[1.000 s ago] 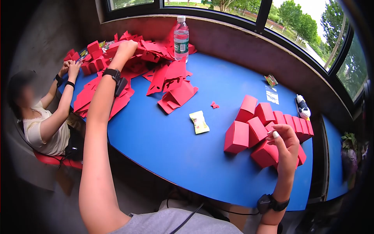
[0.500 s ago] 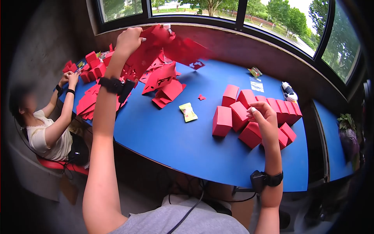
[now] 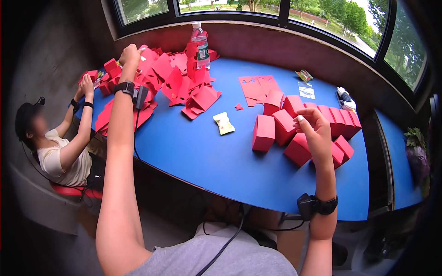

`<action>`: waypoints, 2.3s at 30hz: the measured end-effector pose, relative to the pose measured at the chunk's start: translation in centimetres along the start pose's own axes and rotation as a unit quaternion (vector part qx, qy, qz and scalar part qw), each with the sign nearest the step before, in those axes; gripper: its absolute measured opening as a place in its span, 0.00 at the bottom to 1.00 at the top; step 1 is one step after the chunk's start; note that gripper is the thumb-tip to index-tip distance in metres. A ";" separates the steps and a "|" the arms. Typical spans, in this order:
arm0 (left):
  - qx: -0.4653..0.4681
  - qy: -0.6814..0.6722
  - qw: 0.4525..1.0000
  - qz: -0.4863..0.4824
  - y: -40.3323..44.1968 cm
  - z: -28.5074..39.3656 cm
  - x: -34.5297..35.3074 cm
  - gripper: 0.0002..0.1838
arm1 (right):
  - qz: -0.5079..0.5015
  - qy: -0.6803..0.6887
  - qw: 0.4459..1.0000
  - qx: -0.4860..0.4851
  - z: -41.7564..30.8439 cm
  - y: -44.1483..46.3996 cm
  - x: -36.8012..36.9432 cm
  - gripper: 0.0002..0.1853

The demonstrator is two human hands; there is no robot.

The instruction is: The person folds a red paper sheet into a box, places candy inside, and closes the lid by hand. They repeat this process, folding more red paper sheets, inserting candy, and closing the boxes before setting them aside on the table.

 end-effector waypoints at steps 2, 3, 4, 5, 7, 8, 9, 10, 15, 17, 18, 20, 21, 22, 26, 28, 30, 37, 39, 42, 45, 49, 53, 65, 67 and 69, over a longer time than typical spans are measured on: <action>0.005 -0.010 1.000 0.020 -1.6 1.1 -2.9 0.23 | -0.001 -0.007 1.000 0.000 0.0 0.0 0.0 0.07; 0.011 -0.022 0.999 0.040 -2.5 1.6 -4.1 0.19 | -0.001 -0.015 1.000 -0.001 -0.1 -0.1 0.0 0.08; 0.046 -0.082 0.990 0.109 -3.1 2.0 -4.7 0.16 | -0.001 -0.015 1.000 -0.002 -0.2 -0.1 0.1 0.08; 0.045 -0.083 0.989 0.112 -3.5 2.3 -5.3 0.16 | -0.011 -0.011 1.000 0.002 -0.3 -0.2 0.1 0.08; 0.092 -0.159 0.968 0.173 -4.6 3.8 -7.2 0.13 | -0.019 -0.010 1.000 0.003 -0.5 -0.2 0.2 0.08; 0.121 -0.185 0.953 0.206 -4.9 4.3 -7.5 0.12 | -0.020 -0.010 1.000 0.002 -0.5 -0.2 0.1 0.08; 0.120 -0.187 0.953 0.206 -5.1 4.7 -7.4 0.12 | -0.022 -0.010 1.000 0.002 -0.4 -0.2 0.1 0.08; 0.128 -0.180 0.953 0.207 -5.3 5.1 -7.3 0.12 | -0.022 -0.012 1.000 0.001 -0.2 -0.1 0.1 0.08; 0.126 -0.262 0.943 0.163 -3.7 2.6 -3.0 0.10 | -0.008 -0.007 1.000 0.011 0.2 0.0 0.0 0.08; 0.084 -0.329 0.933 0.122 -3.4 1.2 0.1 0.11 | -0.010 -0.015 1.000 0.012 0.0 -0.1 0.0 0.08; 0.002 -0.485 0.875 0.006 -4.3 0.9 1.2 0.10 | -0.013 -0.021 1.000 0.012 -0.1 -0.1 0.1 0.08; -0.057 -0.533 0.839 -0.096 -3.6 -1.7 5.7 0.20 | -0.018 -0.017 1.000 0.009 -0.4 0.0 0.3 0.08; -0.032 -0.443 0.892 -0.087 -4.4 -1.5 5.9 0.25 | -0.017 -0.017 1.000 0.008 -0.4 -0.2 0.2 0.08; 0.017 -0.360 0.933 -0.024 -5.6 -0.9 6.3 0.25 | -0.020 -0.017 1.000 -0.002 -0.4 -0.2 0.1 0.08; 0.274 -0.347 0.896 -0.042 -13.8 8.9 5.9 0.27 | -0.024 -0.028 0.999 -0.013 -0.6 -0.3 0.1 0.08; 0.387 -0.334 0.844 -0.164 -17.9 14.7 5.6 0.28 | -0.024 -0.016 1.000 -0.007 -0.9 -0.4 0.2 0.08; 0.436 -0.232 0.818 -0.294 -22.2 19.3 5.6 0.39 | -0.023 -0.023 0.999 -0.004 -0.9 -0.4 0.1 0.08; 0.500 -0.109 0.707 -0.488 -27.0 25.8 10.8 0.38 | -0.010 -0.037 0.999 -0.006 -0.4 -0.3 -0.1 0.07; 0.529 -0.123 0.724 -0.425 -26.9 25.6 10.5 0.26 | -0.008 -0.038 0.999 -0.015 -0.8 -0.4 -0.1 0.07; 0.564 -0.156 0.716 -0.381 -27.5 25.3 10.3 0.19 | -0.018 -0.033 0.999 -0.030 -1.0 -0.6 -0.1 0.07; 0.622 -0.099 0.707 -0.321 -28.1 25.9 11.2 0.17 | -0.019 -0.035 0.999 -0.027 -0.9 -0.5 0.0 0.07; 0.582 -0.116 0.731 -0.337 -27.1 26.2 11.2 0.17 | -0.020 -0.034 0.999 -0.023 -0.5 -0.3 -0.1 0.07; 0.268 -0.165 0.910 -0.270 -26.9 25.3 14.2 0.46 | -0.026 -0.021 0.999 -0.012 -0.5 -0.3 0.0 0.07; -0.224 -0.152 0.831 -0.486 -21.7 30.4 22.7 0.38 | 0.004 -0.037 0.999 -0.023 -1.2 -0.6 -0.3 0.08; -0.180 -0.085 0.866 -0.458 -23.3 30.9 17.3 0.37 | -0.001 -0.037 0.999 -0.030 -1.2 -0.6 -0.3 0.08; -0.204 -0.096 0.886 -0.405 -25.1 30.8 11.4 0.40 | 0.003 -0.036 0.999 -0.026 -1.0 -0.6 -0.4 0.08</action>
Point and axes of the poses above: each hand's wrist, its own y-axis towards the middle knuckle, its own x-axis out of the palm, z = x × y, the point moved 2 cm from there along y, towards the middle knuckle, and after that the axes turned 11 degrees about -y, right-handed, at the moved point
